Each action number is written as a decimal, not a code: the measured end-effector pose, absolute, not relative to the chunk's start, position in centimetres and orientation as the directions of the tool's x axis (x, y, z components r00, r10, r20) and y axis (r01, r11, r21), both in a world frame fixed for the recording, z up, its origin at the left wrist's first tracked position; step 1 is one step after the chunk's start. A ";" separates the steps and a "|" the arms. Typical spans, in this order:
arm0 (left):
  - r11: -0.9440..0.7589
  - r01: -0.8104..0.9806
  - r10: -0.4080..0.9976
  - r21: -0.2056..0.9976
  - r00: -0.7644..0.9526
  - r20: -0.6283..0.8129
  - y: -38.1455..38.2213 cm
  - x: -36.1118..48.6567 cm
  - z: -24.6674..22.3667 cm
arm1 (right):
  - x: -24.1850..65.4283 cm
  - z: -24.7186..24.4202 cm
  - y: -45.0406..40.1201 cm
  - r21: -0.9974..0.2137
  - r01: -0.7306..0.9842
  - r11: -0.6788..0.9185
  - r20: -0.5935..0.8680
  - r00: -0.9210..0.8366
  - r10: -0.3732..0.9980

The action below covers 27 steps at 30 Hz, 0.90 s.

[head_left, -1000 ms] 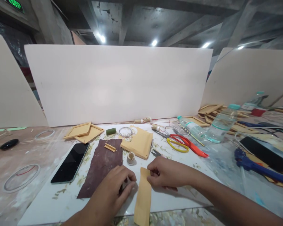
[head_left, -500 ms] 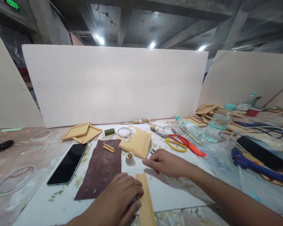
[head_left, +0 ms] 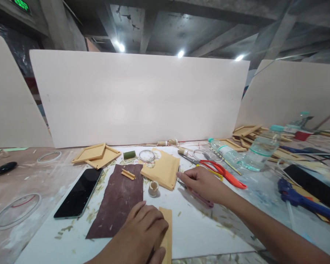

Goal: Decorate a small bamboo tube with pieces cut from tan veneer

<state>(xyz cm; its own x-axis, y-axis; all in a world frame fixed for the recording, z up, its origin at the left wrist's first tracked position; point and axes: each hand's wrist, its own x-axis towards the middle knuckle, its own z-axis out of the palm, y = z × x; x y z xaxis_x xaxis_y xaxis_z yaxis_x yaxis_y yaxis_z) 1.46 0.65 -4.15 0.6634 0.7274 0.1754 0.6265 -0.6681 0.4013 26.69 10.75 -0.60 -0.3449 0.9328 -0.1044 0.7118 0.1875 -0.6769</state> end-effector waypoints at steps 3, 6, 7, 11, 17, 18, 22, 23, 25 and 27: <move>-0.685 0.620 0.719 0.383 0.658 0.222 0.9 1.3 -5.3 | 26.7 -0.6 10.9 -0.663 0.725 0.186 -0.114 -0.343 0.932; -0.667 0.645 0.739 0.372 0.636 0.223 0.9 1.3 -5.5 | 26.4 -0.8 10.8 -0.647 0.721 0.248 -0.083 -0.390 0.917; -0.651 0.663 0.754 0.368 0.621 0.214 0.9 1.3 -5.4 | 26.2 -0.9 10.8 -0.643 0.715 0.275 -0.074 -0.415 0.907; -0.604 0.716 0.794 0.351 0.578 0.188 0.9 1.3 -4.9 | 25.6 -1.2 10.1 -0.636 0.691 0.343 -0.082 -0.503 0.861; -0.619 0.712 0.783 0.330 0.588 0.201 1.1 1.1 -5.2 | 24.3 -1.7 8.5 -0.630 0.679 0.376 -0.064 -0.528 0.847; -0.617 0.716 0.785 0.326 0.585 0.203 1.2 1.1 -5.3 | 24.0 -1.8 8.2 -0.632 0.683 0.367 -0.065 -0.519 0.852; -0.617 0.732 0.785 0.289 0.597 0.163 1.3 1.4 -5.2 | 23.1 -2.6 7.6 -0.632 0.693 0.346 -0.073 -0.498 0.864; -0.625 0.729 0.779 0.278 0.605 0.166 1.3 1.4 -5.2 | 23.0 -2.9 7.5 -0.630 0.695 0.346 -0.070 -0.495 0.866; -0.657 0.717 0.754 0.235 0.622 0.210 1.3 1.1 -5.4 | 22.8 -3.4 7.4 -0.623 0.699 0.351 -0.062 -0.492 0.869; -0.694 0.699 0.717 0.173 0.647 0.261 1.4 0.6 -5.8 | 22.7 -3.7 7.3 -0.619 0.697 0.361 -0.054 -0.497 0.866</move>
